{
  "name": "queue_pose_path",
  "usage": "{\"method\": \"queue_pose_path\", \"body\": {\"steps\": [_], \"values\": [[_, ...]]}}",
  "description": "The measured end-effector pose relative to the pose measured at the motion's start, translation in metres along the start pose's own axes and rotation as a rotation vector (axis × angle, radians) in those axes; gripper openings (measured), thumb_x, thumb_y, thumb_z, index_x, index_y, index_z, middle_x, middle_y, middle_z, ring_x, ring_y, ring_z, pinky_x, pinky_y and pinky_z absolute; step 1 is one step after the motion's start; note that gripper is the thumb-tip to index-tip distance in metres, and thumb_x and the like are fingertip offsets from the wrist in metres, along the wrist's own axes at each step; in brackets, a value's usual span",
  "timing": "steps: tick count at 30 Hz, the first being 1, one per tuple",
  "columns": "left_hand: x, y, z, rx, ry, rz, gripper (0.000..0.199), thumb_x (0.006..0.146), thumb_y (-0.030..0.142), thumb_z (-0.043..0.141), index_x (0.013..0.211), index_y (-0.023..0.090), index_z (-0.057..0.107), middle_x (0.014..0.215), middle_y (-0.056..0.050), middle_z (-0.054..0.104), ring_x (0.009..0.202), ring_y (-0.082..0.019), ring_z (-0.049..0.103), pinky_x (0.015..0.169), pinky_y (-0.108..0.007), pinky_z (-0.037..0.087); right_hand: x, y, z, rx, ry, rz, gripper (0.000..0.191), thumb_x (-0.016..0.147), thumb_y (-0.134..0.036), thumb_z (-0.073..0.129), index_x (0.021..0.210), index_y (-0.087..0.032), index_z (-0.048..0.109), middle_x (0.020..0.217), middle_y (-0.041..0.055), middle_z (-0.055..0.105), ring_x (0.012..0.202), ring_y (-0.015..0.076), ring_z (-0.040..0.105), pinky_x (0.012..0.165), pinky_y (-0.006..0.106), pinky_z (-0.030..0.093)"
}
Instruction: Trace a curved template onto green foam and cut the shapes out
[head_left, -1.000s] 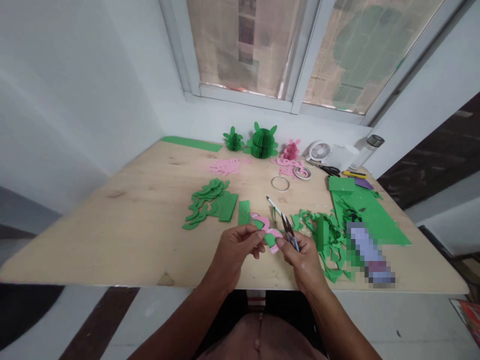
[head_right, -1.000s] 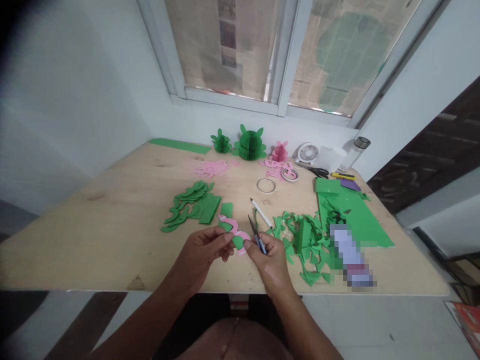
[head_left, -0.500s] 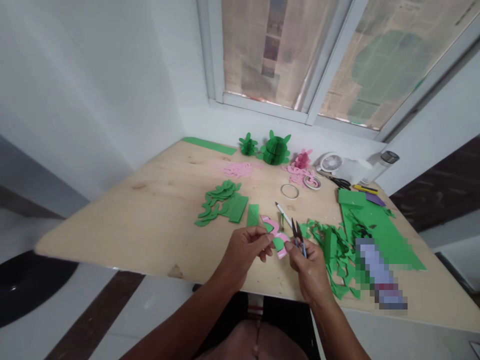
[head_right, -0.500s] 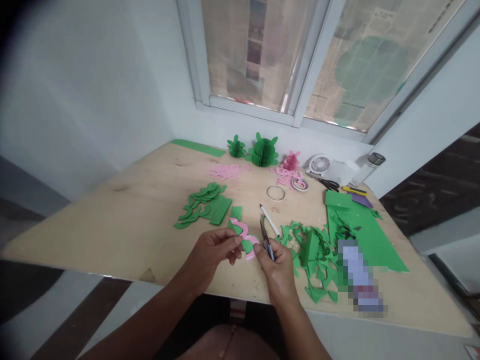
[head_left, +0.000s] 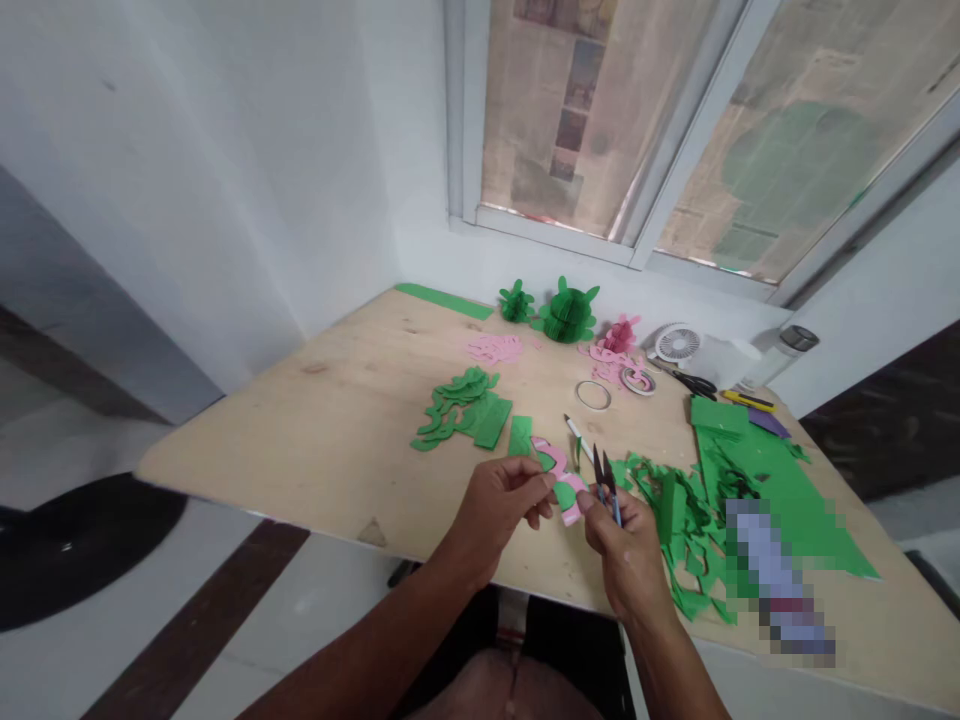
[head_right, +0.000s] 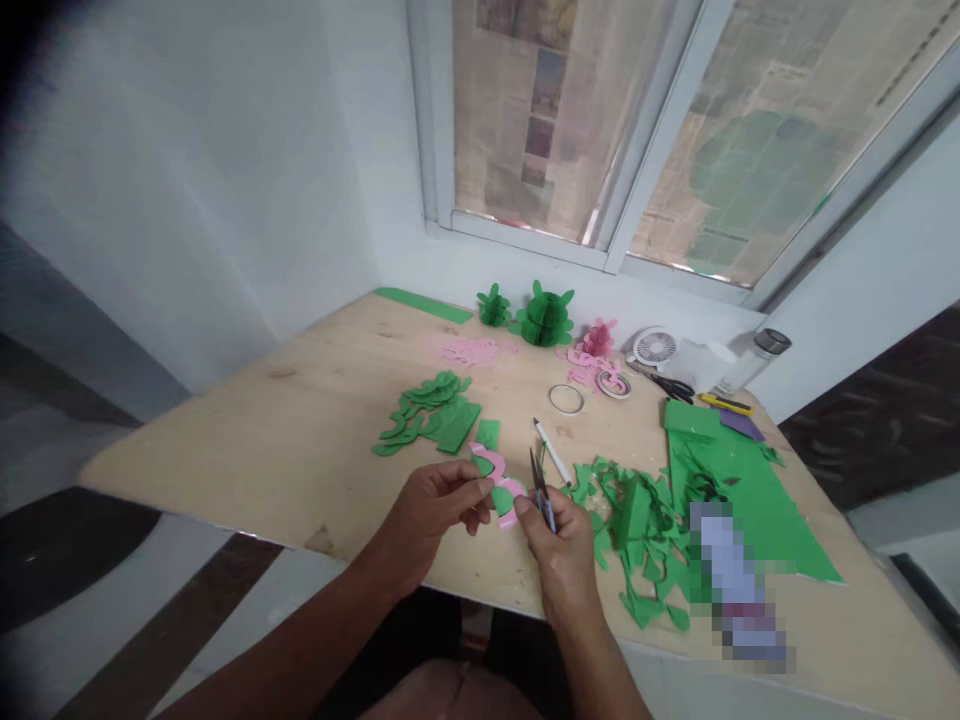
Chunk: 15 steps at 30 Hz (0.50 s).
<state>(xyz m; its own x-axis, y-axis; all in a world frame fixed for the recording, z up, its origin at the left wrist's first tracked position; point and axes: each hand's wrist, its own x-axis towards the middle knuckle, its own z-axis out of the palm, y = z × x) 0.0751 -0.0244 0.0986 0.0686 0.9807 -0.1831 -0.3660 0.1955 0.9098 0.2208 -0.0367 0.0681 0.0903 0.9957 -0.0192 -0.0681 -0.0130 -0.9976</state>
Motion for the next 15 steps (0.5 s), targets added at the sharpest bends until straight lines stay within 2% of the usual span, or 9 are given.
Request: {"method": "queue_pose_path", "body": {"steps": [5, 10, 15], "values": [[-0.002, 0.002, -0.007, 0.016, -0.027, 0.007, 0.013, 0.064, 0.025, 0.070, 0.059, 0.014, 0.063, 0.049, 0.000, 0.060, 0.047, -0.010, 0.053, 0.045, -0.020, 0.040, -0.001, 0.004, 0.002, -0.004, -0.002, -0.005, 0.028, 0.073, -0.036, 0.070, 0.061, -0.015, 0.055, 0.054, -0.0074, 0.026, 0.049, 0.0073, 0.017, 0.044, 0.023, 0.014], [0.002, 0.007, -0.012, -0.037, 0.049, 0.039, 0.014, 0.064, 0.023, 0.069, 0.075, 0.014, 0.068, 0.057, -0.001, 0.066, 0.052, -0.011, 0.057, 0.051, -0.021, 0.045, -0.003, 0.005, 0.004, -0.024, 0.032, 0.000, 0.030, 0.073, -0.036, 0.071, 0.060, -0.015, 0.053, 0.055, -0.0073, 0.026, 0.050, 0.0076, 0.016, 0.045, 0.023, 0.013], [0.006, 0.008, -0.010, -0.108, 0.097, 0.085, 0.012, 0.065, 0.024, 0.070, 0.068, 0.014, 0.066, 0.055, 0.000, 0.065, 0.050, -0.010, 0.057, 0.051, -0.021, 0.045, -0.008, 0.004, 0.003, -0.066, 0.061, -0.005, 0.031, 0.072, -0.037, 0.071, 0.059, -0.016, 0.052, 0.055, -0.0070, 0.027, 0.050, 0.0078, 0.017, 0.045, 0.023, 0.014]]}}
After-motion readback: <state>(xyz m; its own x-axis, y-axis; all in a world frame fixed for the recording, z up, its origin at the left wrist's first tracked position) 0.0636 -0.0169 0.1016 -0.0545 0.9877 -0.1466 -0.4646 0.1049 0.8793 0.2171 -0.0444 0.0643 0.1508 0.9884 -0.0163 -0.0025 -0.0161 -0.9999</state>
